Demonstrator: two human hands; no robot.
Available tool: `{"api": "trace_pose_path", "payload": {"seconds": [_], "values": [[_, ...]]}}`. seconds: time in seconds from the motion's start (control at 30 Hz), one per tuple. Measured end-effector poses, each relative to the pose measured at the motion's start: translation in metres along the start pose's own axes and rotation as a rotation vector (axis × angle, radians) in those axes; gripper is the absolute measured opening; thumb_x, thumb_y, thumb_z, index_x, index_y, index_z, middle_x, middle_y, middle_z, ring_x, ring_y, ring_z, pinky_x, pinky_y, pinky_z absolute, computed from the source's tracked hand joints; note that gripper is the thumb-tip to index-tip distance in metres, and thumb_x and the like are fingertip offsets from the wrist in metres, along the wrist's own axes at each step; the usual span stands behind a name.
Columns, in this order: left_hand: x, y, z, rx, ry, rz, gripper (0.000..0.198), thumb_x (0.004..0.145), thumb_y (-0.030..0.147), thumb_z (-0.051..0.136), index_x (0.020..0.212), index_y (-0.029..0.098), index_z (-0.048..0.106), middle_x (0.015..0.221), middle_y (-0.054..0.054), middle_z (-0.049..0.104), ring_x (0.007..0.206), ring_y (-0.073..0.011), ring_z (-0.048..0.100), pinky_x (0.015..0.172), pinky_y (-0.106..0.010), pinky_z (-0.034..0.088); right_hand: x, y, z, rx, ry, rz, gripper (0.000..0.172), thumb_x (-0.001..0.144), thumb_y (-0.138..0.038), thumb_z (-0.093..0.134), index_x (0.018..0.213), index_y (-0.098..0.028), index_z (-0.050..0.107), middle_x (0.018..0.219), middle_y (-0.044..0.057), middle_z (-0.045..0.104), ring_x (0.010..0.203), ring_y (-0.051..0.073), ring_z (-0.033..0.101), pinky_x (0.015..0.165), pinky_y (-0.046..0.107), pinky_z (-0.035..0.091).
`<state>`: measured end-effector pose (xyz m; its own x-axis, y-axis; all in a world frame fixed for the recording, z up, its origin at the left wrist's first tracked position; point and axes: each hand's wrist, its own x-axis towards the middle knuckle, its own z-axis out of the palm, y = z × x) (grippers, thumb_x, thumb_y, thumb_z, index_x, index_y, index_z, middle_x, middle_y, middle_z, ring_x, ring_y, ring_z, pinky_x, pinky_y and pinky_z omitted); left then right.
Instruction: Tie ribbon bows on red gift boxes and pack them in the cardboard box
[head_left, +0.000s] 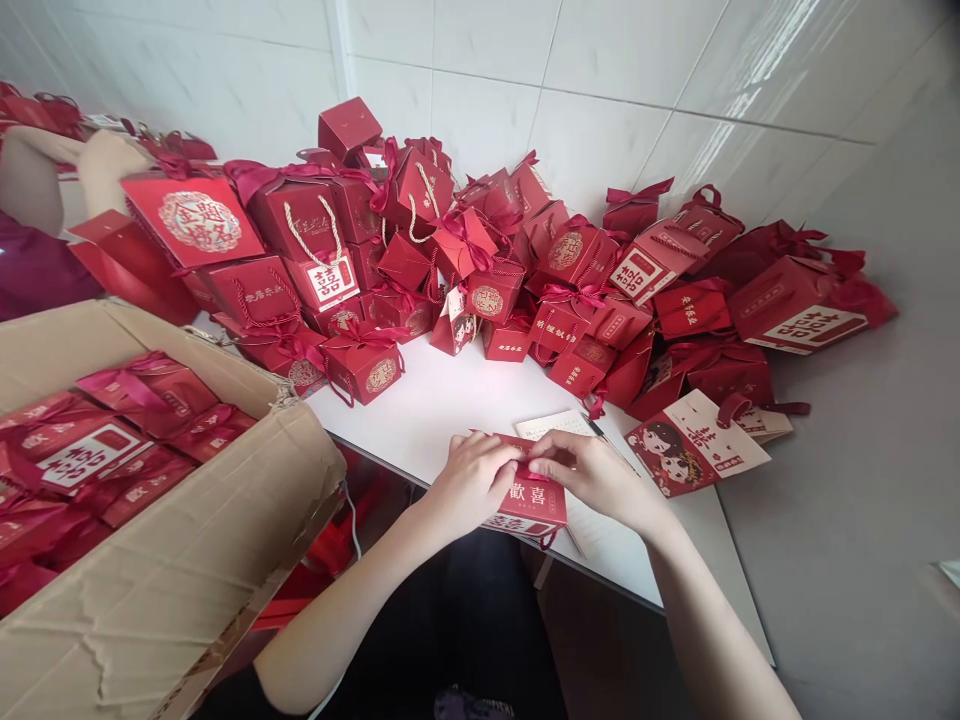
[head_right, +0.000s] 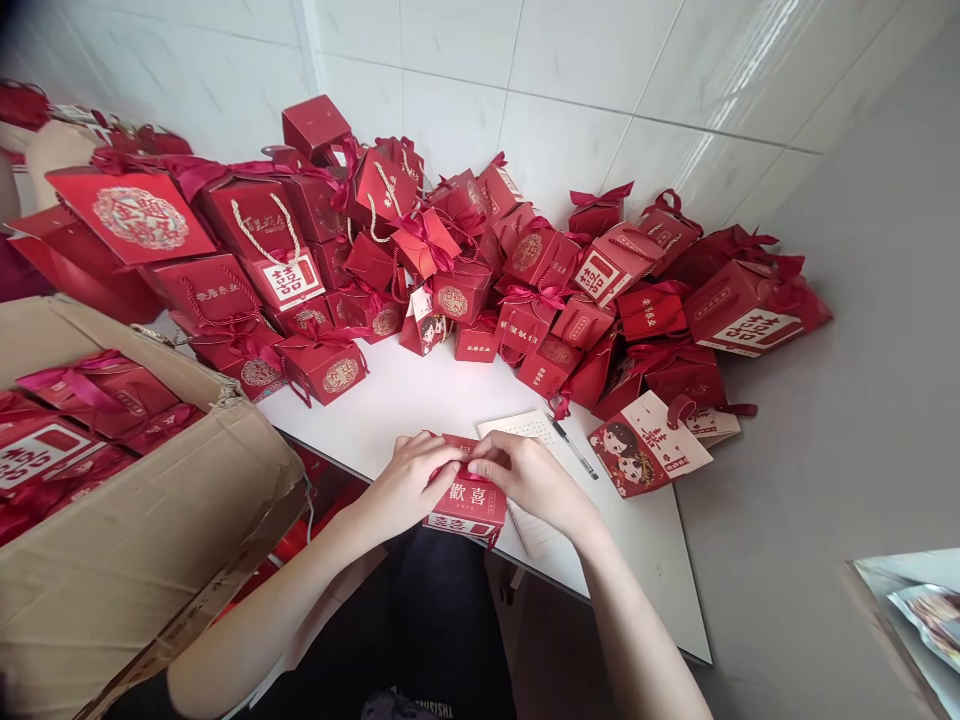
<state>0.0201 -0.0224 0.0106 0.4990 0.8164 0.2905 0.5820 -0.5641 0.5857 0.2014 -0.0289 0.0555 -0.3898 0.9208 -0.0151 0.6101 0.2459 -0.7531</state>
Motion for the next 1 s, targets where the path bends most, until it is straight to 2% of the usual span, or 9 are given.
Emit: {"api": "trace_pose_path", "payload": {"seconds": [0.1,0.17,0.27,0.33,0.47,0.63,0.87,1.0], "values": [[-0.001,0.000,0.000,-0.102,0.043,-0.029,0.021,0.089,0.019,0.042,0.098,0.022,0.061,0.086,-0.001,0.065,0.086,-0.0180,0.055,0.083,-0.036,0.038,-0.010,-0.003,0.011,-0.100,0.178,0.027,0.009,0.082,-0.024,0.054,0.088,-0.020,0.059,0.082,0.002,0.063,0.068,0.015,0.058,0.066,0.028,0.046],[-0.002,0.000,0.000,-0.162,0.072,-0.057,0.018,0.089,0.025,0.045,0.099,0.022,0.059,0.084,-0.001,0.064,0.082,-0.0171,0.056,0.084,-0.036,0.039,-0.017,-0.002,0.021,-0.142,0.312,0.068,0.014,0.083,-0.031,0.054,0.089,-0.019,0.058,0.084,0.004,0.060,0.062,0.015,0.055,0.062,0.029,0.046],[-0.004,-0.002,0.002,-0.250,0.097,-0.104,0.018,0.087,0.030,0.048,0.099,0.021,0.059,0.082,-0.001,0.063,0.077,-0.0164,0.057,0.081,-0.034,0.042,-0.027,0.003,0.035,-0.188,0.506,0.170,0.027,0.083,-0.046,0.052,0.082,-0.019,0.057,0.079,0.005,0.057,0.058,0.015,0.053,0.058,0.030,0.044],[-0.007,-0.004,0.003,-0.322,0.095,-0.139,0.020,0.086,0.031,0.049,0.101,0.021,0.058,0.083,-0.002,0.062,0.076,-0.0164,0.057,0.076,-0.032,0.045,-0.030,0.005,0.043,-0.203,0.559,0.222,0.033,0.082,-0.051,0.052,0.074,-0.020,0.055,0.073,0.004,0.055,0.059,0.017,0.052,0.057,0.030,0.043],[-0.013,-0.009,0.004,-0.469,0.085,-0.215,0.023,0.085,0.032,0.049,0.103,0.020,0.058,0.082,-0.002,0.061,0.070,-0.0145,0.056,0.066,-0.027,0.047,-0.030,0.010,0.050,-0.129,0.525,0.266,0.034,0.080,-0.052,0.054,0.067,-0.021,0.053,0.066,0.003,0.055,0.059,0.018,0.052,0.057,0.030,0.042],[-0.014,-0.012,0.005,-0.628,0.064,-0.299,0.021,0.085,0.034,0.049,0.098,0.020,0.059,0.080,0.000,0.058,0.067,-0.0121,0.056,0.060,-0.023,0.047,-0.024,0.017,0.047,0.122,0.472,0.297,0.035,0.078,-0.054,0.052,0.065,-0.021,0.052,0.060,0.001,0.053,0.056,0.017,0.050,0.053,0.029,0.039],[-0.012,-0.018,0.010,-0.665,0.100,-0.270,0.019,0.085,0.033,0.050,0.094,0.019,0.058,0.079,-0.001,0.056,0.073,-0.0138,0.056,0.065,-0.024,0.048,-0.027,0.027,0.045,0.454,0.439,0.303,0.040,0.074,-0.057,0.057,0.063,-0.020,0.048,0.061,-0.001,0.051,0.058,0.015,0.049,0.056,0.027,0.041],[-0.013,-0.022,0.010,-0.685,0.053,-0.248,0.019,0.086,0.033,0.049,0.095,0.019,0.056,0.083,-0.002,0.058,0.076,-0.0140,0.057,0.066,-0.025,0.048,-0.031,0.038,0.045,0.650,0.405,0.289,0.040,0.073,-0.056,0.061,0.065,-0.020,0.048,0.067,0.001,0.056,0.066,0.016,0.054,0.066,0.030,0.046]]}}
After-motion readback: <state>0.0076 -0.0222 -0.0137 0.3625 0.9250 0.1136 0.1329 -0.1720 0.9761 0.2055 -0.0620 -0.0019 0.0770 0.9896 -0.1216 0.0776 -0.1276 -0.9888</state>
